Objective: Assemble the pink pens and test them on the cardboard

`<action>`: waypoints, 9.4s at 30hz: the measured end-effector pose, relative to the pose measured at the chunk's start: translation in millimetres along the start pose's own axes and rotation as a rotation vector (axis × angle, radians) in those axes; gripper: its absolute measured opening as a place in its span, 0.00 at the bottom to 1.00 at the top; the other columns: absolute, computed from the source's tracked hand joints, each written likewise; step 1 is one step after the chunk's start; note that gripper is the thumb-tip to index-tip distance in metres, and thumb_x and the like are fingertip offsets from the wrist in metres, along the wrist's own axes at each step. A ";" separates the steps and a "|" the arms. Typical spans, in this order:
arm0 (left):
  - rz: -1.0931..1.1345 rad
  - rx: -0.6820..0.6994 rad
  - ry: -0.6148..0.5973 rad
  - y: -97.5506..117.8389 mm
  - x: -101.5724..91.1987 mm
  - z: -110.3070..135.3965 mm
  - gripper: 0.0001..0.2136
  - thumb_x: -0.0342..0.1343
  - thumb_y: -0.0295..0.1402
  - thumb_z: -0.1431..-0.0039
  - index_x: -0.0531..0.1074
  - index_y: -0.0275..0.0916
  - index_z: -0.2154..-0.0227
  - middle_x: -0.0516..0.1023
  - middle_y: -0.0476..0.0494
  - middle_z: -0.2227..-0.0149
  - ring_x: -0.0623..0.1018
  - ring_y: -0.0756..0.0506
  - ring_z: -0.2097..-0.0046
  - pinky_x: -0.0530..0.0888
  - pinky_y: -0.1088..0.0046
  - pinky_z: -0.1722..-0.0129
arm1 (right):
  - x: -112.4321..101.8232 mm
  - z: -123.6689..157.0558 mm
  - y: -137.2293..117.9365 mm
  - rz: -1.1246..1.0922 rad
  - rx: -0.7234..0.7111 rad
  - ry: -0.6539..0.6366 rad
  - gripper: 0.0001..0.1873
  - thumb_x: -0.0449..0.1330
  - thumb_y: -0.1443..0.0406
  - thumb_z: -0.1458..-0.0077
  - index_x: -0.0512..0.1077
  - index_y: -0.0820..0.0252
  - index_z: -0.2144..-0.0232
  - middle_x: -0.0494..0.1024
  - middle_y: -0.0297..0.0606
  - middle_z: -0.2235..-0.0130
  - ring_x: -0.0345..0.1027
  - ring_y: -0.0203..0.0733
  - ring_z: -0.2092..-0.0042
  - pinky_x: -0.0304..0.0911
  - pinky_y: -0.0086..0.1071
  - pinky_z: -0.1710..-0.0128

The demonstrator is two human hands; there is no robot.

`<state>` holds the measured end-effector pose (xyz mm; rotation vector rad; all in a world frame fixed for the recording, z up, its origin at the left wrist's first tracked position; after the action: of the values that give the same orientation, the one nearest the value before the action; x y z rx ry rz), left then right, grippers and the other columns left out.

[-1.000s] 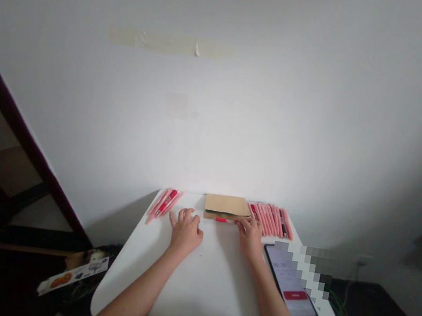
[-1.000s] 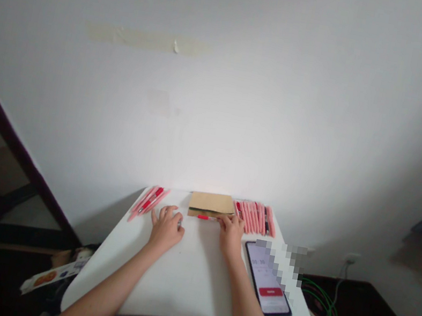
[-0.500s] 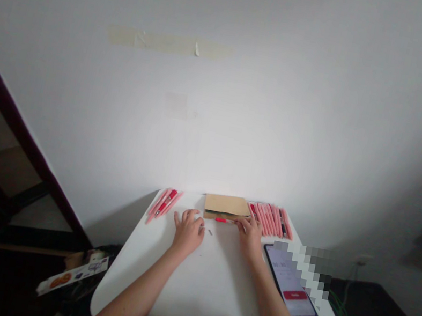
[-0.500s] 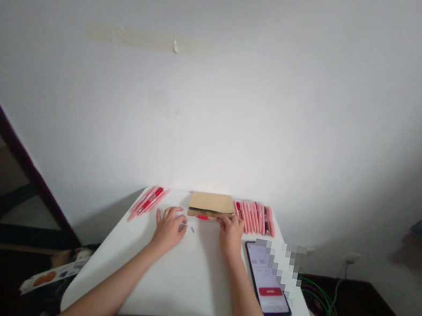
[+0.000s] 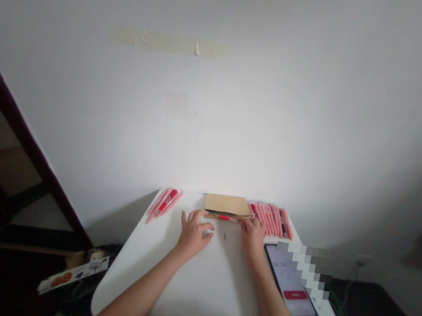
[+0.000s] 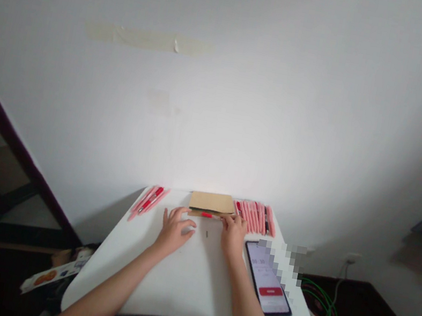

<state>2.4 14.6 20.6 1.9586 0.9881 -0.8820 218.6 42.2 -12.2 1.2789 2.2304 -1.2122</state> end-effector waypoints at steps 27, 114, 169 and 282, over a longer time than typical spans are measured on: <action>-0.025 0.119 -0.073 15.3 10.9 -0.1 0.10 0.62 0.36 0.44 0.79 0.56 0.60 0.62 0.45 0.36 0.61 0.35 0.35 0.46 0.29 0.37 | -0.7 0.3 -0.7 0.087 0.006 0.040 0.15 0.52 0.65 0.38 0.80 0.55 0.60 0.74 0.45 0.62 0.59 0.49 0.57 0.54 0.40 0.56; 0.030 -0.066 0.152 -16.1 9.3 -4.1 0.06 0.56 0.29 0.40 0.77 0.45 0.64 0.72 0.40 0.45 0.68 0.39 0.40 0.52 0.37 0.36 | 0.6 4.2 -15.8 -0.221 -0.093 -0.087 0.14 0.54 0.64 0.37 0.80 0.52 0.65 0.75 0.43 0.62 0.60 0.50 0.54 0.59 0.43 0.51; -0.116 -0.237 -0.001 -37.1 -4.2 -9.1 0.05 0.65 0.29 0.50 0.80 0.48 0.71 0.74 0.44 0.47 0.66 0.35 0.42 0.53 0.38 0.40 | 3.3 0.6 -0.1 -0.194 -0.040 -0.068 0.17 0.52 0.60 0.37 0.81 0.52 0.65 0.75 0.44 0.62 0.61 0.51 0.56 0.59 0.45 0.53; 0.294 -0.126 0.257 -32.4 18.1 -9.4 0.05 0.64 0.26 0.48 0.79 0.45 0.70 0.72 0.43 0.49 0.69 0.40 0.44 0.67 0.52 0.40 | 3.2 4.8 -17.2 -0.347 -0.035 -0.244 0.11 0.53 0.60 0.39 0.73 0.55 0.59 0.75 0.41 0.61 0.65 0.46 0.57 0.63 0.42 0.54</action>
<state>-14.7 42.0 0.0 2.0735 0.8446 -0.4024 202.1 35.9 -8.0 0.7020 2.3360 -1.3551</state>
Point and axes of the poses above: each hand's wrist, its own z-axis away from the middle knuckle, its own x-axis out of the palm, y = z × x, the point moved 2 cm from there along -z, towards the middle knuckle
